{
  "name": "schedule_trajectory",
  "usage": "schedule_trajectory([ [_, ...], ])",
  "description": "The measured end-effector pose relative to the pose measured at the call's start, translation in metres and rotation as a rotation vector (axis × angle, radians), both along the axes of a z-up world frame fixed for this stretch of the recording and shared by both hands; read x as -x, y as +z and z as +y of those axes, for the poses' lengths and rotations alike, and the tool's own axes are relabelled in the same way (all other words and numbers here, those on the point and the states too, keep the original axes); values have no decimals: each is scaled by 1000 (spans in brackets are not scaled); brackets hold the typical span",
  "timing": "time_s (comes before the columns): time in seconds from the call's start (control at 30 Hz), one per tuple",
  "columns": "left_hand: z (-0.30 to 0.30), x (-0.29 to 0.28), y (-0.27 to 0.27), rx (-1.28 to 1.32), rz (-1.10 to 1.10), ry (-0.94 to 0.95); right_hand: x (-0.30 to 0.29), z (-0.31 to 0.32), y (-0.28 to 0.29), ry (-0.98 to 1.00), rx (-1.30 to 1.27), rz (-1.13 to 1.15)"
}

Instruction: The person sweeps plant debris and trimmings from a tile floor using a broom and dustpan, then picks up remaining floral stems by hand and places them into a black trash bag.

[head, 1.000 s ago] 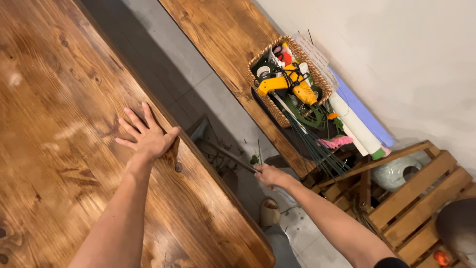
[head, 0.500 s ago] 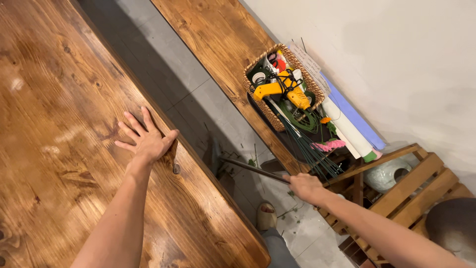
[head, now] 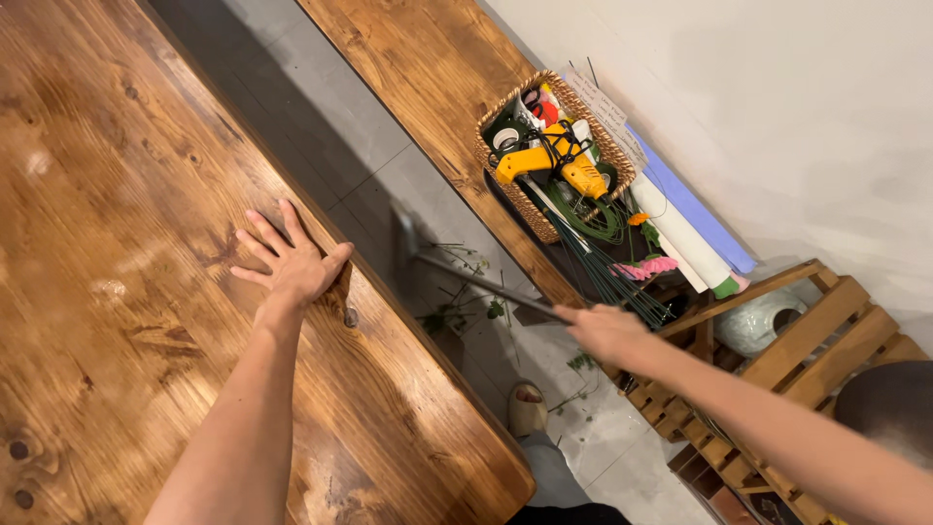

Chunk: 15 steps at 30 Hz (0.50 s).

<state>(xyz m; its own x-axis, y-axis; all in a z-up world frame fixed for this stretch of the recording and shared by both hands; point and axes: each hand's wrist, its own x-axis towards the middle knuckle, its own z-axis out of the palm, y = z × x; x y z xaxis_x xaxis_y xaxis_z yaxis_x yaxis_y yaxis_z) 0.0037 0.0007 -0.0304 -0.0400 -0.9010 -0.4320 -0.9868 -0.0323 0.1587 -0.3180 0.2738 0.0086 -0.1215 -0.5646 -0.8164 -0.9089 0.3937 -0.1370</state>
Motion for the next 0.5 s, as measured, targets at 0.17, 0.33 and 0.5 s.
schedule_trajectory([
  [0.17,-3,-2,-5,9,-28,-9,-44,0,-93,8,33,-77],
  [0.33,-3,0,1,2,-11,-8,-41,33,-109,93,82,41],
  [0.5,0,-1,0,25,1,-10,-7,86,-135,88,94,109],
])
